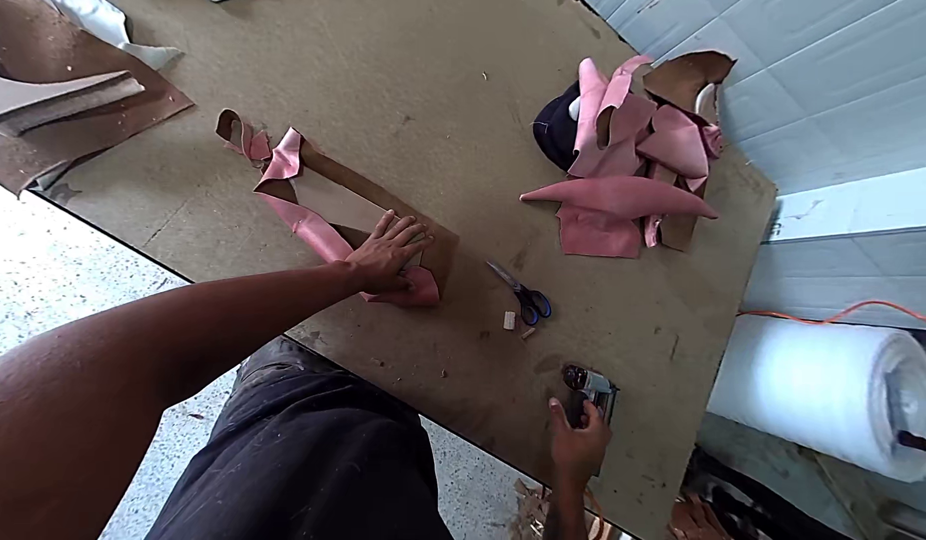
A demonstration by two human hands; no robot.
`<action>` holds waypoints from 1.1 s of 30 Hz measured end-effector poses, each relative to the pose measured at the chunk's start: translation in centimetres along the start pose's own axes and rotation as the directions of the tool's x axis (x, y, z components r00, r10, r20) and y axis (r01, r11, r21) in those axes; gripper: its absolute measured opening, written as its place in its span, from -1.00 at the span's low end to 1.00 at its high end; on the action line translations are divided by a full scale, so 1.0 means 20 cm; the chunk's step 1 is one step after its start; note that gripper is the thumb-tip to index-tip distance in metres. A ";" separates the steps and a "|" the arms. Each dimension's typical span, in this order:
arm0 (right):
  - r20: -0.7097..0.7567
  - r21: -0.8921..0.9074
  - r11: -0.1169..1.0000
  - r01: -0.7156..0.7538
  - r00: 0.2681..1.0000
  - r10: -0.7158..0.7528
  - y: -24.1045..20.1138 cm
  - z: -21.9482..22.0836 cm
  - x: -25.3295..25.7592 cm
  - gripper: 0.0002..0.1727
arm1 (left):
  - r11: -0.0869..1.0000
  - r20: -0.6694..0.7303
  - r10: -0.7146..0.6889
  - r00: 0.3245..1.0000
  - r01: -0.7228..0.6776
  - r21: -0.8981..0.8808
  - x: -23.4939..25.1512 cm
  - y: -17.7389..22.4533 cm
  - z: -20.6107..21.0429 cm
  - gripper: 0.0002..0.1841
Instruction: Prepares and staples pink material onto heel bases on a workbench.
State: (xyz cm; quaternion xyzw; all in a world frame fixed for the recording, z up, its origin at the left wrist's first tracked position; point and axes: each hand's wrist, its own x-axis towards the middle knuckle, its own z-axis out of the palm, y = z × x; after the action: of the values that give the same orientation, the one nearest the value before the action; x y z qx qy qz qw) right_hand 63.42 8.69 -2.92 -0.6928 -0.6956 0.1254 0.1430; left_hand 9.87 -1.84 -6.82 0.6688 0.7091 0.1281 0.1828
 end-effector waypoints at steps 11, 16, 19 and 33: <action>0.194 -0.108 0.968 -0.229 0.950 0.246 -0.04 -0.01 0.15 -0.29 | 0.966 0.033 0.256 0.966 -0.254 -0.044 -0.05 -0.12 -0.05 -0.16; 0.541 0.314 0.915 -0.255 0.839 0.048 -0.80 -0.15 -0.27 -0.69 | 0.912 0.093 0.410 0.907 -0.405 -0.070 -0.06 -0.18 -0.09 -0.21; 0.578 0.257 0.945 0.203 0.751 -0.319 -1.25 -0.04 -0.53 -0.61 | 0.863 0.135 0.505 0.853 -0.495 -0.104 -0.03 -0.23 -0.12 -0.22; 0.739 0.005 0.902 0.432 0.606 -0.294 -1.79 0.32 -0.72 -0.65 | 0.811 0.163 0.584 0.795 -0.576 -0.099 0.01 -0.28 -0.13 -0.32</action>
State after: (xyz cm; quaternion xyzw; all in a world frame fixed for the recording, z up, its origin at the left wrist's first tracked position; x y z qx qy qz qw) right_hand 27.78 -5.94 4.20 -0.4394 -0.8287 0.2953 -0.1815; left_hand 3.61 -1.92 -6.85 0.8585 0.4469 0.1307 0.2150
